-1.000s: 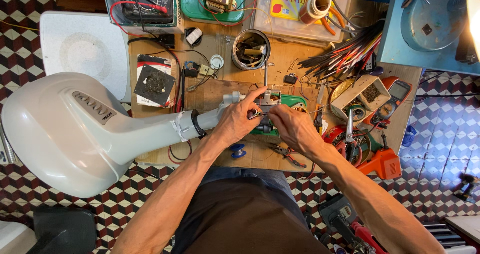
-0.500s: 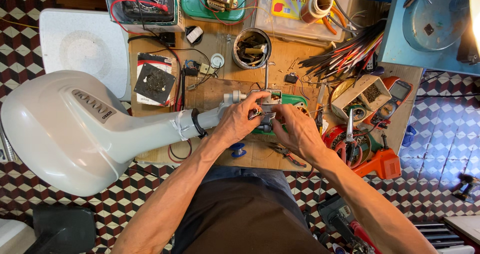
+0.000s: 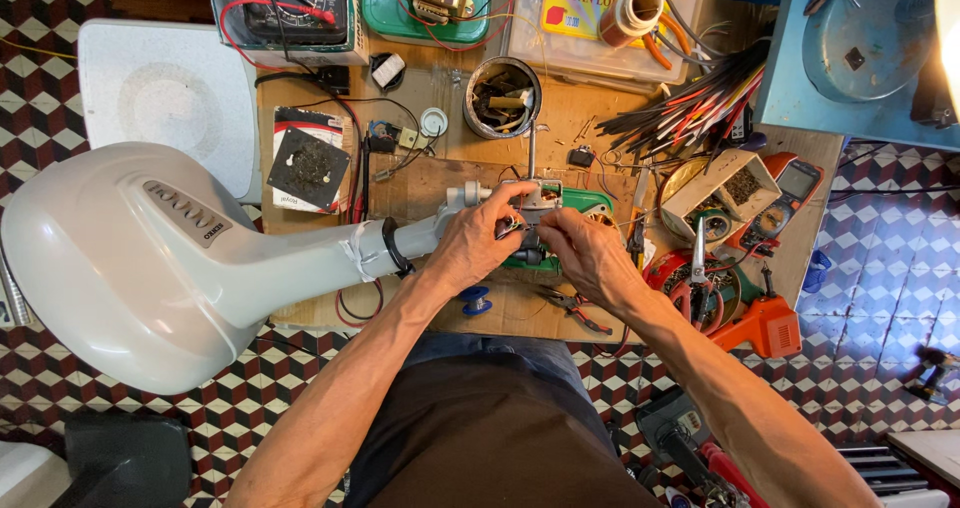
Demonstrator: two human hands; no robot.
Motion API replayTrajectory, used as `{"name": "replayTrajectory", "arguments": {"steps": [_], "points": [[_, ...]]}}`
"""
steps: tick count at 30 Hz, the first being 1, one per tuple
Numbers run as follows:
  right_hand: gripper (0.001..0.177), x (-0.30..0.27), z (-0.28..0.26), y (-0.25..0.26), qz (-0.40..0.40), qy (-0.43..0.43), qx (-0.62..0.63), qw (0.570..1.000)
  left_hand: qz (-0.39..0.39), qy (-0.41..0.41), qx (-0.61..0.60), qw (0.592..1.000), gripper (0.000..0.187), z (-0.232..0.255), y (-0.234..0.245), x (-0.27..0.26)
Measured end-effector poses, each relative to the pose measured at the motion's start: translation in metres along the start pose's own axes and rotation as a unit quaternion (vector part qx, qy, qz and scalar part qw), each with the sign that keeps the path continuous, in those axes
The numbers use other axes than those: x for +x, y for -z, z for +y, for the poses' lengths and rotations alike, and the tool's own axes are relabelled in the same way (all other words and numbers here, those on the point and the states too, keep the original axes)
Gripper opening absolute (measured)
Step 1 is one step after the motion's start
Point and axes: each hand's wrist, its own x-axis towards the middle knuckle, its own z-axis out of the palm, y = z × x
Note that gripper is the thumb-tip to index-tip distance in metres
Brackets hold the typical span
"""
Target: The person manipulates wires on a small electrical component, twisting and arranging them by hand. They then use an orange heat gun to apply heat to the component while holding it steady.
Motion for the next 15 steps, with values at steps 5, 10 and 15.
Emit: {"name": "replayTrajectory", "arguments": {"steps": [5, 10, 15], "points": [[0.025, -0.007, -0.012, -0.018, 0.07, -0.21, 0.38, 0.898, 0.029, 0.017, 0.007, 0.999, 0.053, -0.003, -0.002, -0.002], [0.026, -0.008, -0.018, -0.054, 0.157, -0.197, 0.48, 0.84, 0.06, -0.008, -0.019, 0.998, 0.055, -0.009, -0.006, -0.005], [0.025, 0.0, -0.017, -0.074, 0.222, -0.175, 0.514, 0.81, 0.081, -0.032, -0.031, 0.996, 0.049, -0.001, 0.004, -0.012]]}}
